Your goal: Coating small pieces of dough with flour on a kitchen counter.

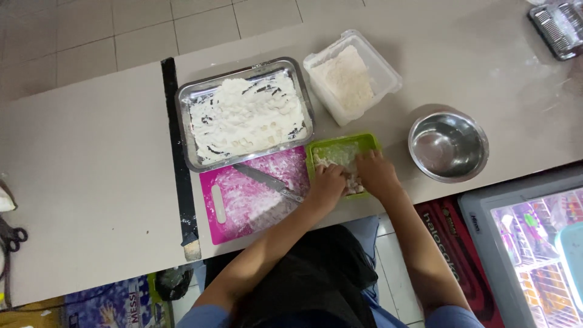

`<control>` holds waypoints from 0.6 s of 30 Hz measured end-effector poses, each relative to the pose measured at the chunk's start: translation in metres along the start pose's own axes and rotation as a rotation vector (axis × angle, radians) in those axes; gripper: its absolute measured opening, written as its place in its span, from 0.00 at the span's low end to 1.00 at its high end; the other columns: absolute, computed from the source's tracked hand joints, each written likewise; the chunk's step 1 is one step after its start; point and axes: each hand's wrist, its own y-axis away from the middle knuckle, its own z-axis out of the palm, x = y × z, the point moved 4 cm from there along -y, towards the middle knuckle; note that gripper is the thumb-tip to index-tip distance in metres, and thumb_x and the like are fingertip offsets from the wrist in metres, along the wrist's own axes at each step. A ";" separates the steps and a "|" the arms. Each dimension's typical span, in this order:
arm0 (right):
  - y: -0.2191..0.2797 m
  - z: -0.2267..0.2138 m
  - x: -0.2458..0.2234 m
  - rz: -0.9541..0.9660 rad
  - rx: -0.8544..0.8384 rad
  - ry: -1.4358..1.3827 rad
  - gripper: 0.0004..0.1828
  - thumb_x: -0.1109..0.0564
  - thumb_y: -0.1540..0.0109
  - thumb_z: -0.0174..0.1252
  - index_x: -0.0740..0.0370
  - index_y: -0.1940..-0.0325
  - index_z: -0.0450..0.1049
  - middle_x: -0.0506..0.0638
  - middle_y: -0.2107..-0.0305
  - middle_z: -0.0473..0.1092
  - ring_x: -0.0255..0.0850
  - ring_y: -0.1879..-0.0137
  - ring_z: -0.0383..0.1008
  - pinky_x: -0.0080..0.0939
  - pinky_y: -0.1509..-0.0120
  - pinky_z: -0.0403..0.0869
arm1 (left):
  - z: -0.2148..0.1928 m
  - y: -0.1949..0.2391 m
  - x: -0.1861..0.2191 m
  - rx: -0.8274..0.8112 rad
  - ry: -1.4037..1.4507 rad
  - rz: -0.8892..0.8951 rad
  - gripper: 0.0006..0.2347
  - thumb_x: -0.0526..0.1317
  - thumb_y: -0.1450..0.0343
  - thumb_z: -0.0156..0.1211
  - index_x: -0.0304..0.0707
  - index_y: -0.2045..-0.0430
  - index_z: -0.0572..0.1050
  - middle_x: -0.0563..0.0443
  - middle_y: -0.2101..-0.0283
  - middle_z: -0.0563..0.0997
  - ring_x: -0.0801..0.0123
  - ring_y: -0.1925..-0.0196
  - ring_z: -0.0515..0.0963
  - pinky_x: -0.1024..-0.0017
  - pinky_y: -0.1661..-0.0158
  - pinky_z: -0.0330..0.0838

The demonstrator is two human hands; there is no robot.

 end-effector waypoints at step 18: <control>0.001 0.007 0.017 -0.024 -0.033 -0.275 0.13 0.67 0.49 0.60 0.66 0.60 0.76 0.65 0.59 0.74 0.63 0.48 0.74 0.59 0.47 0.74 | -0.015 -0.021 0.002 -0.190 0.254 -0.225 0.14 0.47 0.36 0.71 0.35 0.67 0.80 0.40 0.54 0.79 0.48 0.43 0.74 0.46 0.45 0.63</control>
